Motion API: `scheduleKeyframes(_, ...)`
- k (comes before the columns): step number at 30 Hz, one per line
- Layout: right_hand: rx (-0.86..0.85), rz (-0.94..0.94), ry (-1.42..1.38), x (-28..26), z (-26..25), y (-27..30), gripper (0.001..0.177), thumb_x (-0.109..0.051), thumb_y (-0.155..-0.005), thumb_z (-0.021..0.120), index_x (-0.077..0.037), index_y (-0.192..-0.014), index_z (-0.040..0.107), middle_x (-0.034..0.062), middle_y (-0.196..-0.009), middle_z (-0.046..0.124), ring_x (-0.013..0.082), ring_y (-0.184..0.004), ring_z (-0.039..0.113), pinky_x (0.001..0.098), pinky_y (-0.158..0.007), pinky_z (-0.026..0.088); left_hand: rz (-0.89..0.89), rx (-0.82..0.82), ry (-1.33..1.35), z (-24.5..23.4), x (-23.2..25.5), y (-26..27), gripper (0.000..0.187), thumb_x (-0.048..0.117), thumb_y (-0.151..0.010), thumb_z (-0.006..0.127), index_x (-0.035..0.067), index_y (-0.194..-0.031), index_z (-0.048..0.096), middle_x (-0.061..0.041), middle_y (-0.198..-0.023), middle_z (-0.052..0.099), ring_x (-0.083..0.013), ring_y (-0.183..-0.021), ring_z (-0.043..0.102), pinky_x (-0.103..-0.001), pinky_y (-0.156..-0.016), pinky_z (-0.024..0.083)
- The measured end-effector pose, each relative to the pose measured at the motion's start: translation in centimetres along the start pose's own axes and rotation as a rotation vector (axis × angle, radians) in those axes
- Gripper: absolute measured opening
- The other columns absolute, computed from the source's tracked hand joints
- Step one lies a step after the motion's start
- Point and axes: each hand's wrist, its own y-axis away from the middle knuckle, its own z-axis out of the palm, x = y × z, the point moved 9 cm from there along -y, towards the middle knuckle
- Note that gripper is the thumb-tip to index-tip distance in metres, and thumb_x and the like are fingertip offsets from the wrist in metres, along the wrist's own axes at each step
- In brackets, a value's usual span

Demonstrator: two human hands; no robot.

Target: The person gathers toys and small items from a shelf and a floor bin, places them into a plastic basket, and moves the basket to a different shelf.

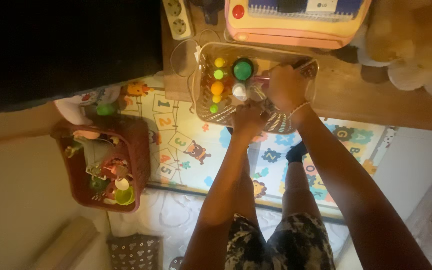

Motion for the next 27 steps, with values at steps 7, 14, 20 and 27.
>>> scheduleKeyframes(7,-0.006,0.003,0.008,-0.7,1.0,0.6,0.021,-0.019,-0.084,0.075,-0.018,-0.104,0.081,0.0178,-0.085,0.074,0.0367,-0.076,0.074,0.0482,-0.067,0.058,0.204,0.138,-0.022,-7.1,2.9,4.7,0.043,0.047,-0.098,0.063,0.006,-0.108,0.074,-0.018,-0.105,0.072,-0.0358,-0.099,0.069,-0.049,-0.089,0.055)
scheduleKeyframes(14,0.532,0.408,-0.666,8.6,-3.8,10.2,0.04,-0.032,-0.095,0.078,-0.005,-0.118,0.06,0.0105,-0.077,0.069,0.0278,-0.07,0.071,0.0377,-0.065,0.056,0.069,0.719,0.604,-20.0,-4.7,12.2,0.018,0.017,-0.098,0.061,0.004,-0.105,0.07,-0.014,-0.101,0.076,-0.0245,-0.083,0.073,-0.033,-0.067,0.055)
scheduleKeyframes(20,0.29,0.516,-0.16,14.5,2.2,11.4,0.041,-0.036,-0.107,0.073,-0.003,-0.085,0.069,0.0142,-0.074,0.062,0.0227,-0.063,0.057,0.037,-0.062,0.043,-0.009,0.449,0.886,-15.1,-13.0,1.1,0.026,0.03,-0.096,0.065,0.005,-0.103,0.069,-0.019,-0.093,0.073,-0.0343,-0.076,0.071,-0.043,-0.067,0.056)
scheduleKeyframes(27,0.484,0.401,-0.802,10.9,0.7,11.3,0.02,-0.024,-0.104,0.064,-0.005,-0.102,0.068,-0.0038,-0.072,0.056,0.0026,-0.067,0.048,0.0253,-0.058,0.04,-0.055,0.471,0.723,-15.2,-13.6,0.1,0.038,0.043,-0.097,0.063,0.005,-0.102,0.061,-0.012,-0.078,0.072,-0.0191,-0.071,0.07,-0.037,-0.066,0.054)
